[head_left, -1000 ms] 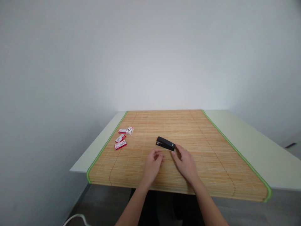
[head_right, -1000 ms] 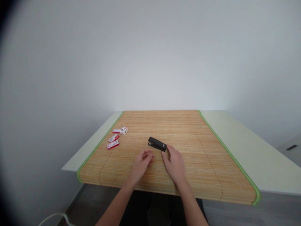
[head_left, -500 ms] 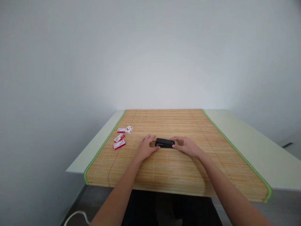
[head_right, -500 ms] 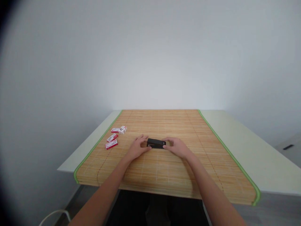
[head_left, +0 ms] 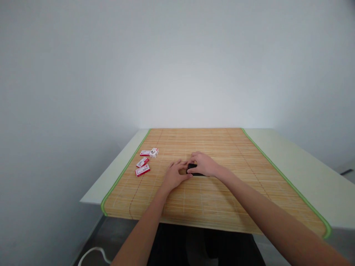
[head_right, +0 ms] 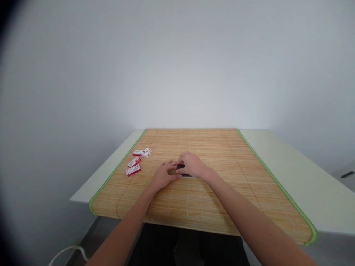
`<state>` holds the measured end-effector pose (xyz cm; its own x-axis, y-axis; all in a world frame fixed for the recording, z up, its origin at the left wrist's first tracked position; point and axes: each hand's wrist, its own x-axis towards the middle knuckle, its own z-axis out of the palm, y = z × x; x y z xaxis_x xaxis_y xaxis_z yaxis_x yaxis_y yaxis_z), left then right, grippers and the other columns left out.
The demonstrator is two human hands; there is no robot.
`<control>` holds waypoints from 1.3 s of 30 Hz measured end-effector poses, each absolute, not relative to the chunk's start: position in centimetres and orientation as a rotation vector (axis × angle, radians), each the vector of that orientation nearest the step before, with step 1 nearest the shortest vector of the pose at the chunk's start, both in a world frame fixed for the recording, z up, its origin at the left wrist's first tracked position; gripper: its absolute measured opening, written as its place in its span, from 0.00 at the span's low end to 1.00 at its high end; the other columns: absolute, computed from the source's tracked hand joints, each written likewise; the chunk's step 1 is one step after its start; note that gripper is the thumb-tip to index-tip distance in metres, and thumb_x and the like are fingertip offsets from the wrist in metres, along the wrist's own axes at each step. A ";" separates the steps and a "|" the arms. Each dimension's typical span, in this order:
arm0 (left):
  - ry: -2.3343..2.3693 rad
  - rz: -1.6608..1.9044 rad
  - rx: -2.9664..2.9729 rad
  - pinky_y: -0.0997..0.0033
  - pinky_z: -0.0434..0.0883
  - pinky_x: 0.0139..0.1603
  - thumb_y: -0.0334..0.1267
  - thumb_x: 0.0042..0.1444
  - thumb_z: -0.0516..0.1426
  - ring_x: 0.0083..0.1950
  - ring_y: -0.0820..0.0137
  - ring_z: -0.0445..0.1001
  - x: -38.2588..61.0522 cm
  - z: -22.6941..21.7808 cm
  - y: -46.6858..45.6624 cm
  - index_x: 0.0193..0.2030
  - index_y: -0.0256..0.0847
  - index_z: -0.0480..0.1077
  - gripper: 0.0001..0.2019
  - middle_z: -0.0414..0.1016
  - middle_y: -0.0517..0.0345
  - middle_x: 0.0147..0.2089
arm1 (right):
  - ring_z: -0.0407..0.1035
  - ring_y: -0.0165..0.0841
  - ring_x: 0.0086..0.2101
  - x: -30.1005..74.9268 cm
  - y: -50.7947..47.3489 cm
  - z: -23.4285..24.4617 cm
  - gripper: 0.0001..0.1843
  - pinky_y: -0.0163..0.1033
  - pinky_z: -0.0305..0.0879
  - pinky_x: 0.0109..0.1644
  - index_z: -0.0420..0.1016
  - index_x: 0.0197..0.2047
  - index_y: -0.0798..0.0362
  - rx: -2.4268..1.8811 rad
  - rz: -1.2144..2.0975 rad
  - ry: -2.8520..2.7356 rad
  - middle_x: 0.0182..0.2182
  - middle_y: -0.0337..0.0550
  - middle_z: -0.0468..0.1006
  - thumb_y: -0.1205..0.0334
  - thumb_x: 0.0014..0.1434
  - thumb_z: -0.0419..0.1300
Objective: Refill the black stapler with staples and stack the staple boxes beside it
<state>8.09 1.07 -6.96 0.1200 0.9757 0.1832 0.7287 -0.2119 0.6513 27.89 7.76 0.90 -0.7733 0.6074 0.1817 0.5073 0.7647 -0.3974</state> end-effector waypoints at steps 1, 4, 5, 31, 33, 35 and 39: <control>1.646 0.835 2.001 0.48 0.42 0.77 0.52 0.53 0.68 0.76 0.58 0.56 8.0 -7.1 1.1 0.54 0.55 0.79 0.21 0.68 0.61 0.70 | 0.69 0.39 0.42 28.1 7.9 1.1 0.12 0.40 0.62 0.47 0.84 0.36 0.50 -0.867 0.464 -2.657 0.36 0.43 0.78 0.50 0.57 0.71; 1.640 0.853 2.001 0.49 0.42 0.77 0.54 0.52 0.68 0.76 0.57 0.56 7.8 -7.4 1.3 0.52 0.54 0.80 0.21 0.68 0.60 0.70 | 0.69 0.39 0.41 28.7 8.5 1.9 0.15 0.40 0.61 0.45 0.83 0.36 0.51 -0.868 0.446 -2.648 0.35 0.43 0.77 0.47 0.56 0.71; 1.636 0.860 2.001 0.49 0.42 0.77 0.55 0.52 0.68 0.76 0.58 0.56 7.7 -7.5 1.3 0.52 0.54 0.80 0.21 0.68 0.60 0.70 | 0.69 0.39 0.40 29.0 8.8 2.2 0.17 0.40 0.61 0.45 0.83 0.37 0.51 -0.859 0.445 -2.648 0.35 0.43 0.77 0.46 0.55 0.71; 1.630 0.875 1.989 0.48 0.40 0.77 0.59 0.50 0.68 0.76 0.57 0.55 7.2 -9.0 2.2 0.49 0.56 0.81 0.22 0.64 0.59 0.72 | 0.35 0.51 0.74 48.4 10.3 -2.2 0.19 0.66 0.39 0.75 0.83 0.41 0.44 -1.119 0.590 -2.429 0.73 0.33 0.54 0.40 0.53 0.70; 1.636 0.873 1.985 0.47 0.39 0.77 0.59 0.50 0.68 0.76 0.57 0.55 7.2 -9.0 2.1 0.49 0.56 0.81 0.22 0.64 0.59 0.72 | 0.34 0.49 0.74 48.6 10.2 -3.2 0.19 0.65 0.37 0.75 0.83 0.42 0.44 -1.141 0.609 -2.389 0.74 0.32 0.52 0.40 0.54 0.70; 1.644 0.874 1.980 0.47 0.38 0.77 0.59 0.50 0.68 0.76 0.57 0.55 7.2 -8.9 2.0 0.49 0.56 0.81 0.22 0.64 0.59 0.73 | 0.33 0.48 0.74 48.6 10.0 -3.7 0.19 0.63 0.36 0.76 0.83 0.43 0.43 -1.134 0.621 -2.364 0.74 0.31 0.50 0.40 0.55 0.69; 1.652 0.873 1.979 0.46 0.37 0.77 0.59 0.51 0.68 0.76 0.58 0.55 7.3 -8.5 1.7 0.50 0.56 0.80 0.22 0.64 0.59 0.73 | 0.34 0.47 0.74 48.5 9.5 -3.8 0.19 0.60 0.36 0.77 0.82 0.45 0.42 -1.125 0.669 -2.317 0.74 0.30 0.52 0.40 0.56 0.68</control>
